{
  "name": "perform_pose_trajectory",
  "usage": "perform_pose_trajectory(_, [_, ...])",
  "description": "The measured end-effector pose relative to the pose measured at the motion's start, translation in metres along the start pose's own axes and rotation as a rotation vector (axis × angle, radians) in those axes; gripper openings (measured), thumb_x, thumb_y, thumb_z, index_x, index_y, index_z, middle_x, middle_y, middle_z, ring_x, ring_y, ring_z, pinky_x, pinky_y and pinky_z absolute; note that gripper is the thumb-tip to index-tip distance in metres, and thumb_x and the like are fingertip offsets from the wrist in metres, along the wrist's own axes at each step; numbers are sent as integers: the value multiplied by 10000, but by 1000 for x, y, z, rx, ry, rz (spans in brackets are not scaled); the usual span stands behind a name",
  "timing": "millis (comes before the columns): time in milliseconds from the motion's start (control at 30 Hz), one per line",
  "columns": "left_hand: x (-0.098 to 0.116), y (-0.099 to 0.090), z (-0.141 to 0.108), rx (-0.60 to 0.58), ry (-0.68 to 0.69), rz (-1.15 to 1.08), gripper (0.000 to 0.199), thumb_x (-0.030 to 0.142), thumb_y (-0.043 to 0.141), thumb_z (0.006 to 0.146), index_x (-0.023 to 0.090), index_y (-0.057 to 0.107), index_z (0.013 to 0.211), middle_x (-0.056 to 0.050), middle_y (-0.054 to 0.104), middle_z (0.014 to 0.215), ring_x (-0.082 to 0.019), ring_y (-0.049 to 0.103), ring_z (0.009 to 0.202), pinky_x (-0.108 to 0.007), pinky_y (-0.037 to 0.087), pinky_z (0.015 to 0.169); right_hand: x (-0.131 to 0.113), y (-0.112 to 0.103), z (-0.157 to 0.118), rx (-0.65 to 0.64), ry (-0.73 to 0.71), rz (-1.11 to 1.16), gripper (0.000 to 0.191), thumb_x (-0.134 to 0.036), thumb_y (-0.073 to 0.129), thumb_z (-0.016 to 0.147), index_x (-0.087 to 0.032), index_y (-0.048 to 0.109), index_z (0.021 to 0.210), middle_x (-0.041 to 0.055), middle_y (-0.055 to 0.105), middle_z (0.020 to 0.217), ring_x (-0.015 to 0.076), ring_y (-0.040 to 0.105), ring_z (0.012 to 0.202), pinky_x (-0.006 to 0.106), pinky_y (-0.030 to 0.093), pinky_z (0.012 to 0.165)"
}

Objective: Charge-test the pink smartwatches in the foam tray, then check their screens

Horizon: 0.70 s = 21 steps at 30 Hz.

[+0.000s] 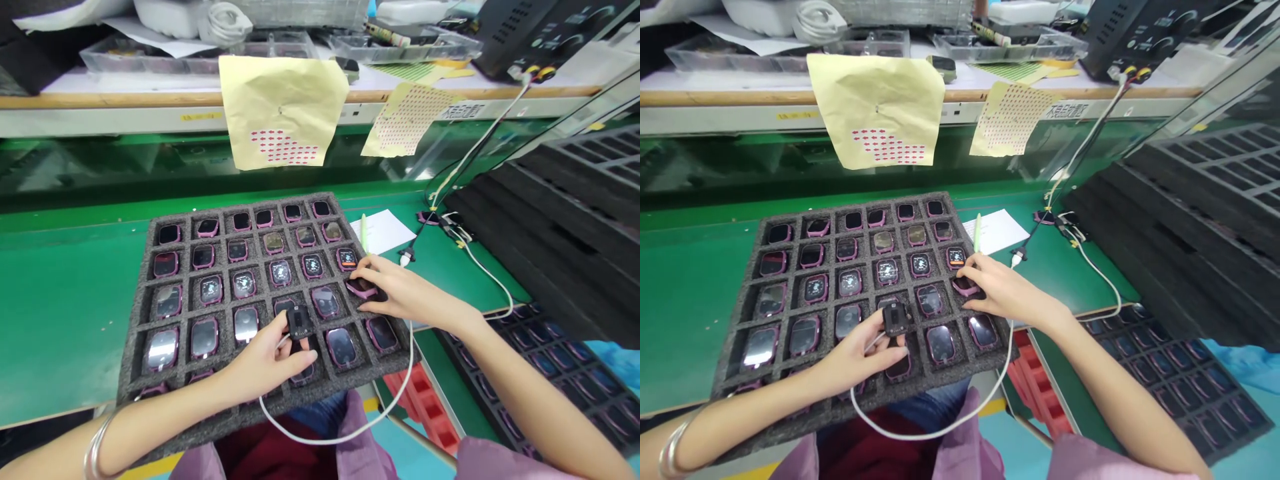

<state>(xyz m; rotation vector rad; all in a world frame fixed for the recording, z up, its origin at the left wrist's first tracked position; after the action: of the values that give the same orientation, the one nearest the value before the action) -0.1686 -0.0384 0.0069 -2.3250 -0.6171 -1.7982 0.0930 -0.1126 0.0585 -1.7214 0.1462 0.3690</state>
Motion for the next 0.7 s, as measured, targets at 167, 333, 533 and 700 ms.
perform_pose_trajectory(167, [1, 0, -1, -2, 13, 23, 170, 234, 613, 848, 180, 489, 951, 19, 535, 865, -74, 395, 598, -225, 326, 569, 4, 10, 3, -22, -28, 30, 405, -252, 664, 844, -189, 561, 1231, 133, 495, 1200, 308, 549, 1088, 429, 499, 887])
perform_pose_trajectory(333, [-2, -1, 1, -11, 29, -27, 205, 211, 626, 823, 176, 494, 977, -1, 556, 913, -85, 421, 631, -236, 355, 603, 0, -6, 7, 13, -46, -9, 370, -240, 758, 750, -178, 621, 1089, 133, 542, 1182, 331, 571, 1062, 466, 490, 894])
perform_pose_trajectory(533, [-1, -2, 5, -55, 49, -142, 323, 240, 703, 767, 167, 513, 1017, -26, 573, 951, -129, 515, 748, -245, 413, 659, -61, -5, 16, 219, -137, 238, 467, -378, 751, 784, -209, 547, 1169, 82, 625, 1169, 275, 575, 1101, 424, 453, 953])
perform_pose_trajectory(700, [-4, -4, 6, 1, 54, -86, 401, 339, 744, 746, 156, 548, 1044, 7, 542, 859, -84, 393, 591, -224, 326, 542, -98, 29, 32, 230, -215, 137, 393, -272, 734, 803, -153, 552, 1130, 110, 657, 1077, 286, 596, 994, 424, 464, 834])
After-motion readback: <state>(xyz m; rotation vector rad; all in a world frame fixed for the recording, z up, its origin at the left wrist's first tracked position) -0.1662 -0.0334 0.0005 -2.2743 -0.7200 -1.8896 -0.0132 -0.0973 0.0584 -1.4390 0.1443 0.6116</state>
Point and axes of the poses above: each hand's wrist, its own z-axis towards the middle knuckle, its own y-axis out of the palm, x = y × z, the point moved 2 cm from there along z, towards the middle knuckle
